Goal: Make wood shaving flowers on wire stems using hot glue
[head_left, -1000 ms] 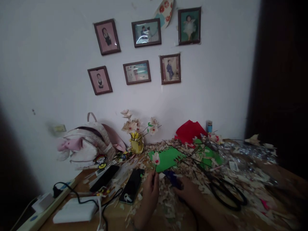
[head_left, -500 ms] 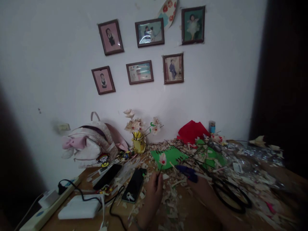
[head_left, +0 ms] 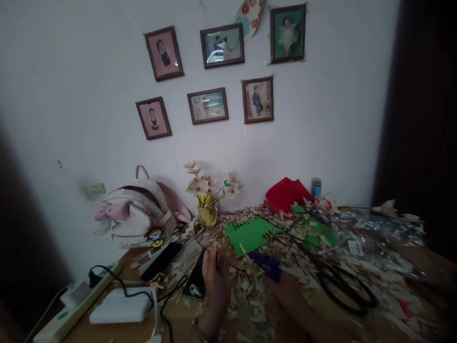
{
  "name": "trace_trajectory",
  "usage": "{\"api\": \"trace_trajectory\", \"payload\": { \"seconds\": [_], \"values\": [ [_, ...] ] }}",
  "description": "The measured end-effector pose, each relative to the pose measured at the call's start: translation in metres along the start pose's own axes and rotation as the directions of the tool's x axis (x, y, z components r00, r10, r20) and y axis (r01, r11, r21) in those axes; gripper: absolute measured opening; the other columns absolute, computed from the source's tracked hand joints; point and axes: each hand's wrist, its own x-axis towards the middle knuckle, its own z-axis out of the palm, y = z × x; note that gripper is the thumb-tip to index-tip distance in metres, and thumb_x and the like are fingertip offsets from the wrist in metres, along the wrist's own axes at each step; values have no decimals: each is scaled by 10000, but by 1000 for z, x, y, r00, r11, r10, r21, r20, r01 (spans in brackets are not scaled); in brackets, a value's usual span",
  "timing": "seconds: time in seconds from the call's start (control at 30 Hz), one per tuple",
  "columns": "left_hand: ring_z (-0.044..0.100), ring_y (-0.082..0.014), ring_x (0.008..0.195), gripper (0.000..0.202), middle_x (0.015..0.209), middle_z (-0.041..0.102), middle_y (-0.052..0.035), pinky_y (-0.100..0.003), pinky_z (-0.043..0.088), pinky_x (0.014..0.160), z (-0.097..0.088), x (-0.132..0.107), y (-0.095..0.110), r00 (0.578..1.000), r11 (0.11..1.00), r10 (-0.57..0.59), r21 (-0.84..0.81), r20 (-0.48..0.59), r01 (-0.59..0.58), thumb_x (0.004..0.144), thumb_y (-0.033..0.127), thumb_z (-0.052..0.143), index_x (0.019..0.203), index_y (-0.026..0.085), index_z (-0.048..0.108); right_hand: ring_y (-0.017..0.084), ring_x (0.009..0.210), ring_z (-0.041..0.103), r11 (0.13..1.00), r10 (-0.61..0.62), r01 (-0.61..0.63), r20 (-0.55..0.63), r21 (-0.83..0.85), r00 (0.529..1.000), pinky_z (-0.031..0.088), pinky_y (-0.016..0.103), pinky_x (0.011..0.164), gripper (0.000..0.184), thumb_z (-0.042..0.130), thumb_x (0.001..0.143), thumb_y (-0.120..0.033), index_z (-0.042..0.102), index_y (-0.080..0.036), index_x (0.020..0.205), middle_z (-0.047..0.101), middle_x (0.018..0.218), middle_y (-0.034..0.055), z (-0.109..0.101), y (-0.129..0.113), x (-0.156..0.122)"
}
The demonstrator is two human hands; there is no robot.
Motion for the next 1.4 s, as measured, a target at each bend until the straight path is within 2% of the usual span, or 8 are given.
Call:
{"api": "trace_trajectory", "payload": {
  "seconds": [0.4, 0.57, 0.7, 0.83, 0.93, 1.0, 1.2, 1.4],
  "values": [
    [322, -56, 472, 373, 536, 333, 102, -158, 350, 486, -20, 27, 0, 990, 991, 104, 89, -96, -96, 625, 406, 713, 651, 203, 401, 291, 792, 651, 998, -42, 53, 241, -39, 970, 485, 370, 705, 407, 566, 630, -392, 691, -131, 916, 731, 817, 97, 5, -5, -15],
    [314, -73, 446, 359, 529, 304, 100, -184, 333, 448, -27, 35, 0, 975, 945, 214, 264, -58, -192, 704, 471, 618, 636, 221, 369, 295, 748, 638, 1000, -8, 2, 219, 29, 976, 471, 382, 685, 301, 660, 554, -434, 714, -193, 726, 724, 711, 48, -5, -12, -16],
    [394, -102, 515, 306, 581, 405, 64, -214, 367, 506, -31, 25, 0, 952, 849, 293, 434, 88, -302, 764, 493, 569, 689, 207, 487, 307, 737, 625, 984, 41, -42, 12, 171, 999, 458, 404, 699, 319, 647, 543, -481, 694, -204, 693, 709, 661, 53, -9, -11, -15],
    [458, -128, 565, 280, 585, 508, 24, -234, 390, 568, -36, 10, -1, 898, 722, 283, 541, 337, -431, 735, 452, 631, 672, 182, 596, 252, 703, 619, 947, 13, 5, -53, 322, 998, 463, 332, 634, 332, 627, 616, -514, 679, -212, 741, 691, 654, 38, -17, -14, -14],
    [536, -163, 645, 220, 674, 595, -32, -257, 430, 620, -35, 6, -1, 724, 489, 204, 571, 659, -659, 834, 356, 511, 770, 179, 625, 167, 534, 577, 822, 24, -22, 4, 569, 1000, 425, 257, 495, 320, 684, 611, -484, 671, -195, 746, 652, 574, 10, -26, -21, -15],
    [562, -172, 697, 221, 746, 621, -57, -262, 444, 638, -33, 6, -1, 616, 328, 140, 551, 775, -767, 883, 264, 409, 853, 180, 610, 105, 395, 493, 688, 0, -74, 103, 722, 995, 357, 207, 398, 281, 711, 615, -449, 659, -189, 710, 575, 457, -33, -32, -26, -17],
    [558, -161, 701, 185, 761, 607, -52, -246, 447, 635, -32, 8, -4, 632, 265, 134, 588, 763, -765, 892, 198, 388, 882, 170, 571, 39, 322, 409, 431, -189, -134, 235, 892, 954, 291, 157, 315, 270, 742, 588, -414, 609, -185, 642, 575, 557, -48, -43, -37, -17],
    [572, -183, 803, 191, 852, 625, -61, -271, 443, 719, -38, 8, -10, 619, 260, 104, 580, 778, -772, 888, 185, 400, 961, 190, 577, 44, 303, 366, 436, -255, -217, 351, 873, 901, 248, 174, 305, 259, 716, 590, -391, 581, -171, 614, 522, 488, -49, -47, -42, -22]
  ]
}}
